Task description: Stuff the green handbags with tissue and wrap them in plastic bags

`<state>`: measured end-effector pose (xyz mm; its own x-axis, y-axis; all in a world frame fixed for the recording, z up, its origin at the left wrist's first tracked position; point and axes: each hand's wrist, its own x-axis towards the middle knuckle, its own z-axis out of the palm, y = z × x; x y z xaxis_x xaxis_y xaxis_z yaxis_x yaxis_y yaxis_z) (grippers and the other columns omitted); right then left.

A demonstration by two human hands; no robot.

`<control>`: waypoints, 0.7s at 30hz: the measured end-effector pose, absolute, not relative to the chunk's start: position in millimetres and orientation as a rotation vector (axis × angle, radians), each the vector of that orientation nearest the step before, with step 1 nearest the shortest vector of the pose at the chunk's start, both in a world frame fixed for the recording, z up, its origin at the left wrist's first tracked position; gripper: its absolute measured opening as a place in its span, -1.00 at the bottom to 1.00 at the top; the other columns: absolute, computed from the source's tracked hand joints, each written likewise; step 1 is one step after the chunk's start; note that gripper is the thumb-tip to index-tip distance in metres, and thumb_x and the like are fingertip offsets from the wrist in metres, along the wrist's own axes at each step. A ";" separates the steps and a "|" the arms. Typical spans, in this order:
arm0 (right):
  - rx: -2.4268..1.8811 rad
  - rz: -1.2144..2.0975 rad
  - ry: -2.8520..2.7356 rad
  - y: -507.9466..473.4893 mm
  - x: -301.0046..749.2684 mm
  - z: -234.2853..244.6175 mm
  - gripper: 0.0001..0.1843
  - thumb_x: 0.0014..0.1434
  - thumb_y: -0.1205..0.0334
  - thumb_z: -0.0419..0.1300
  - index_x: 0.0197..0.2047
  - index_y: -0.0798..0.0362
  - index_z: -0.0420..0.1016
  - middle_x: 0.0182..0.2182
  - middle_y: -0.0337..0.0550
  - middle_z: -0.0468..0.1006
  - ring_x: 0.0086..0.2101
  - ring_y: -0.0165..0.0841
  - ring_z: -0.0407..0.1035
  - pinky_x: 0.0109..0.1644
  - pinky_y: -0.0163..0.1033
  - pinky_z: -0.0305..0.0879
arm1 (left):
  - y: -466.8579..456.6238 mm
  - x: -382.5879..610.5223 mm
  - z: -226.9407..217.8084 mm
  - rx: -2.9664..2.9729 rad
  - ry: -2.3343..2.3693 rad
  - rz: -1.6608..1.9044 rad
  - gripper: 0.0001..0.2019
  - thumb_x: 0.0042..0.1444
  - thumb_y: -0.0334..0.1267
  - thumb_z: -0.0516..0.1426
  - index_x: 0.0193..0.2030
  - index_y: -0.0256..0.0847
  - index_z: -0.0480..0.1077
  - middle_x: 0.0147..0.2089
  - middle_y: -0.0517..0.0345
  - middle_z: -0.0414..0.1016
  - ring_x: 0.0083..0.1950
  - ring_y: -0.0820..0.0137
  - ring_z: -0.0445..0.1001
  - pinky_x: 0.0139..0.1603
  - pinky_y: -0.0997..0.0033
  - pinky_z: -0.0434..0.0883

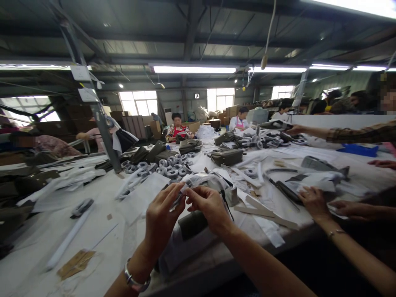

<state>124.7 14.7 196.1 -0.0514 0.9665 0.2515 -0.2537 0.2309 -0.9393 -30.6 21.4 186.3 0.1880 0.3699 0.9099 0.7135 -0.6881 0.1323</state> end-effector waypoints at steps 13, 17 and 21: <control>-0.625 1.548 -1.080 12.7 138.1 183.7 -0.56 -0.02 0.02 0.45 -0.14 0.13 0.61 -0.21 -0.08 0.63 -0.45 -0.51 0.42 -0.12 -0.20 0.50 | 19.2 -29.9 187.7 -2.145 -1.011 -1.531 -0.70 0.20 -0.34 0.18 0.08 -0.16 0.45 0.05 0.01 0.57 0.02 0.28 0.57 0.07 0.30 0.50; -0.677 1.561 -1.036 12.4 140.2 186.7 -0.43 -0.08 0.01 0.49 -0.06 0.11 0.51 -0.23 -0.06 0.64 -0.43 -0.45 0.48 -0.11 -0.16 0.49 | 21.9 -30.9 185.5 -2.142 -0.987 -1.551 -0.70 0.18 -0.35 0.21 0.07 -0.17 0.46 0.04 0.01 0.58 0.01 0.29 0.57 0.06 0.34 0.50; -0.702 1.570 -1.043 11.0 141.8 190.2 -0.47 -0.10 0.00 0.50 -0.16 0.12 0.48 -0.27 -0.07 0.63 -0.44 -0.44 0.47 -0.13 -0.13 0.50 | 21.0 -29.4 186.6 -2.156 -1.008 -1.559 -0.69 0.17 -0.35 0.22 0.07 -0.17 0.46 0.04 0.01 0.57 0.02 0.31 0.57 0.07 0.36 0.48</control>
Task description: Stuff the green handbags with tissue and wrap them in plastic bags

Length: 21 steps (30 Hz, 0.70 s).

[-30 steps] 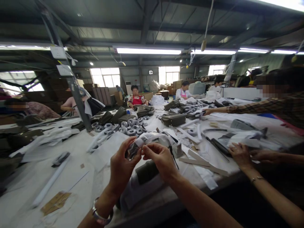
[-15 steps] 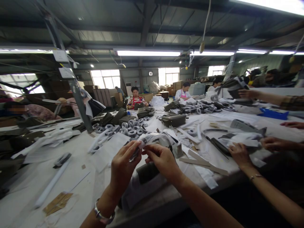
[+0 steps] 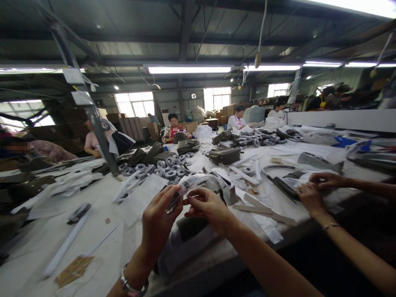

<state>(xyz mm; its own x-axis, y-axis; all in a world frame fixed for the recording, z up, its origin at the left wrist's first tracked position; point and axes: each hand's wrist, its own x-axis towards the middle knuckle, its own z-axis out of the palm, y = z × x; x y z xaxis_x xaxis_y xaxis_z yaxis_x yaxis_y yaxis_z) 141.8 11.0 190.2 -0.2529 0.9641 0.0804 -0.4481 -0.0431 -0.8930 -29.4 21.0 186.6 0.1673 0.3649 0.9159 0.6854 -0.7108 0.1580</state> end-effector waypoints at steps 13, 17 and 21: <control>-0.623 1.419 -0.952 20.8 128.4 176.5 -0.50 -0.23 0.15 0.56 -0.20 0.08 0.55 -0.31 -0.20 0.60 -0.25 -0.37 0.48 -0.05 -0.24 0.38 | 13.8 -27.7 188.3 -2.209 -1.276 -1.769 -0.70 0.14 -0.23 0.25 0.04 -0.08 0.49 -0.04 0.15 0.60 -0.13 0.36 0.59 -0.05 0.41 0.50; -0.598 1.309 -0.878 25.2 116.2 172.8 -0.57 -0.22 0.19 0.54 -0.26 0.06 0.52 -0.31 -0.19 0.62 -0.22 -0.31 0.49 -0.07 -0.22 0.39 | 8.1 -25.9 189.1 -2.220 -1.343 -1.803 -0.70 0.14 -0.21 0.25 0.03 -0.08 0.50 -0.05 0.16 0.61 -0.17 0.39 0.58 -0.11 0.45 0.50; -0.607 1.309 -0.834 28.3 106.8 172.9 -0.57 -0.19 0.15 0.51 -0.27 0.08 0.49 -0.34 -0.19 0.60 -0.32 -0.35 0.48 -0.27 -0.29 0.41 | 7.3 -24.3 189.6 -2.211 -1.341 -1.777 -0.70 0.13 -0.21 0.25 0.03 -0.08 0.49 -0.07 0.17 0.61 -0.17 0.39 0.58 -0.09 0.44 0.50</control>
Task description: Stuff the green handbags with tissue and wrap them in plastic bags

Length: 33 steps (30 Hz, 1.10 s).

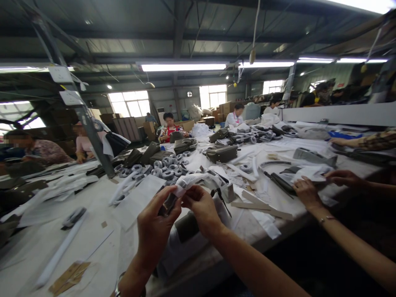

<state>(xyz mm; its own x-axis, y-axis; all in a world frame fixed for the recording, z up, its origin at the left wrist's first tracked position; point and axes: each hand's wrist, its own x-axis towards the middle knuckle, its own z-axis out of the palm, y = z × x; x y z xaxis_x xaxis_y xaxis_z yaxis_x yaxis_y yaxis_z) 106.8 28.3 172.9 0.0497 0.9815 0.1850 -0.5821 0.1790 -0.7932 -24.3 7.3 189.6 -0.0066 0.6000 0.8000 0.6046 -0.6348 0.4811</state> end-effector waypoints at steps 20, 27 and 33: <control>-0.444 1.775 -0.600 -3.7 121.9 202.4 -0.65 -0.07 0.19 0.52 -0.24 0.15 0.58 -0.52 -0.41 0.39 -0.64 -0.73 0.10 -0.62 -0.65 0.11 | 0.4 -12.8 189.0 -2.270 -1.115 -1.707 -0.70 0.12 -0.36 0.24 0.01 -0.08 0.46 0.03 0.09 0.48 0.02 0.35 0.52 0.02 0.40 0.49; -0.616 1.579 -0.695 13.3 123.0 193.9 -0.63 -0.06 0.16 0.50 -0.21 0.16 0.59 -0.59 -0.47 0.27 -0.70 -0.73 -0.11 -0.73 -0.64 -0.05 | -13.1 -23.9 164.1 -2.289 -1.199 -1.743 -0.60 0.22 -0.33 0.16 0.20 -0.09 0.32 0.11 0.04 0.53 0.11 0.29 0.51 0.16 0.27 0.46; -0.713 1.568 -0.712 26.0 131.1 177.7 -0.59 -0.06 0.00 0.49 -0.32 0.14 0.55 -0.63 -0.45 0.27 -0.72 -0.72 -0.19 -0.76 -0.61 -0.15 | -18.8 -67.6 115.7 -2.117 -1.547 -1.932 -0.69 0.28 -0.29 0.08 0.14 -0.10 0.42 0.13 0.05 0.53 0.19 0.28 0.47 0.25 0.21 0.40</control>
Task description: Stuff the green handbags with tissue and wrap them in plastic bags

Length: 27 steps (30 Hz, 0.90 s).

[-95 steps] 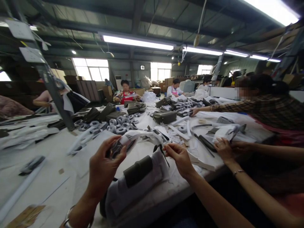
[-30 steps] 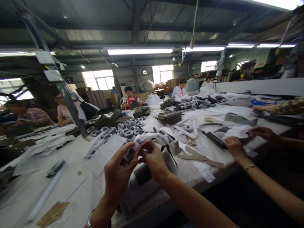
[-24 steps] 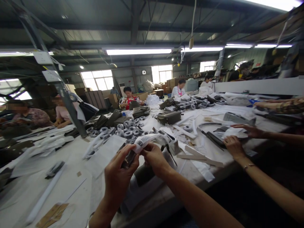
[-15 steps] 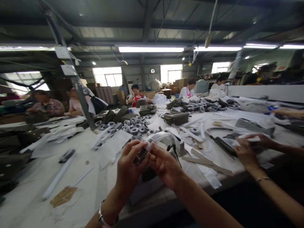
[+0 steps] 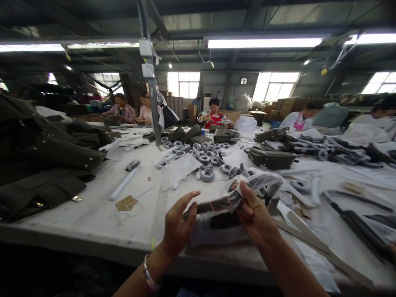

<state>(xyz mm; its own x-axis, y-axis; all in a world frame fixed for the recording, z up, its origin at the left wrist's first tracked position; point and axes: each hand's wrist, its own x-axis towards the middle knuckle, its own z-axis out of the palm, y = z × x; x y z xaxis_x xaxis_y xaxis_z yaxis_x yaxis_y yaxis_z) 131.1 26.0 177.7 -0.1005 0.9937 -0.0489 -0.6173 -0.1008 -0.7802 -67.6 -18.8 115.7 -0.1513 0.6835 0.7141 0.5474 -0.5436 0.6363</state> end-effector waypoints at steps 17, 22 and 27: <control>-1.205 1.356 -1.016 11.6 182.0 125.6 -0.38 -0.11 -0.09 0.48 -0.02 0.05 0.61 -0.44 -0.10 0.60 -0.54 -0.37 0.41 -0.50 -0.29 0.42 | 144.6 -172.5 20.5 1.610 2.008 1.144 -0.69 0.22 -0.14 0.19 0.04 -0.24 0.43 0.20 -0.05 0.41 0.25 0.14 0.35 0.26 -0.13 0.28; -1.313 1.092 -1.197 9.8 191.1 113.6 -0.45 -0.03 -0.12 0.41 -0.04 0.02 0.62 -0.27 -0.07 0.65 -0.49 -0.32 0.46 -0.37 -0.20 0.51 | 163.6 -178.3 17.5 1.515 2.016 1.105 -0.66 0.23 -0.16 0.19 0.10 -0.21 0.40 0.21 -0.04 0.38 0.23 0.13 0.35 0.25 -0.15 0.28; -1.430 0.960 -1.245 0.5 196.6 99.2 -0.49 0.03 -0.18 0.34 -0.09 0.03 0.62 -0.31 -0.06 0.66 -0.46 -0.27 0.50 -0.34 -0.20 0.50 | 145.9 -179.3 21.3 1.270 1.942 1.173 -0.58 0.24 -0.22 0.14 0.21 -0.24 0.30 0.05 -0.04 0.51 0.04 0.21 0.51 0.08 0.05 0.45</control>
